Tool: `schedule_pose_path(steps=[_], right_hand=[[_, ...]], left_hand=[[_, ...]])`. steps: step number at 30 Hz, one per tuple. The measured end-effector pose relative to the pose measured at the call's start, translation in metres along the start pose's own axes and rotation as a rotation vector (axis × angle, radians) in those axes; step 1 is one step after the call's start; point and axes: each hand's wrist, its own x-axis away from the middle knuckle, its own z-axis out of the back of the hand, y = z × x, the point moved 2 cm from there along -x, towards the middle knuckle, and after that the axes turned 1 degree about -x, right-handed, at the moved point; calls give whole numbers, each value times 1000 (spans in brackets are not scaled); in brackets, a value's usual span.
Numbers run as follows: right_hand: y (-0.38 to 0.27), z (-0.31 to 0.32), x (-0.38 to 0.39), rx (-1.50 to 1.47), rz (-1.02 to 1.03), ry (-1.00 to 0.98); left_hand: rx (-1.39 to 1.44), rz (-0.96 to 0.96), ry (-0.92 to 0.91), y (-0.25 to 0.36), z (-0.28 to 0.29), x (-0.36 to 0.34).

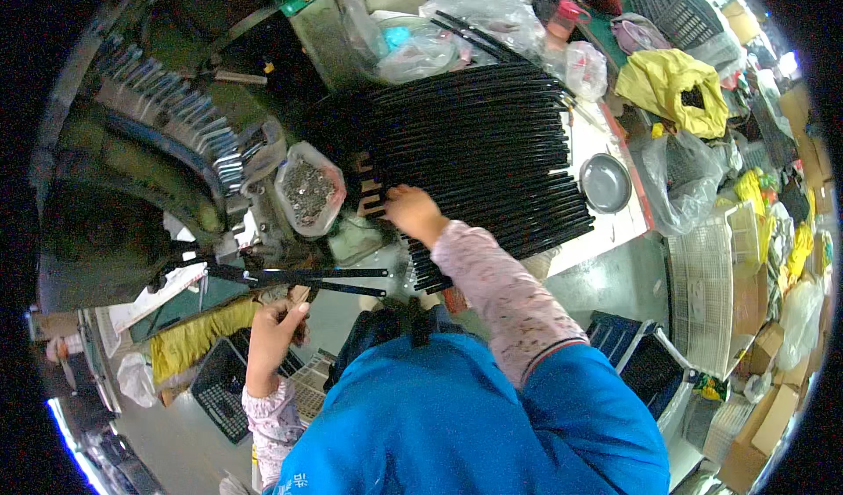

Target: The person repeatedly picks up black metal rods from a pile, inserts them into a press machine, and operates the lever to process them. The processed rods are then placed into a bin. The task is performed continuously throughout the clip.

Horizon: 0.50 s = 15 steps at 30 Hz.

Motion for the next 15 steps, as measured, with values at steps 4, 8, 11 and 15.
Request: schedule_pose_path(steps=[4,8,11,15], right_hand=[[-42,16,-19,134,-85,73],[-48,47,-8,32,89,472],[-77,115,5,-179,271,653],[-127,162,9,-274,499,717]], left_hand=[[20,-37,77,11,-7,5],[227,-166,208,16,1,10],[387,-308,370,17,-1,0],[600,-307,334,34,-11,-20]])
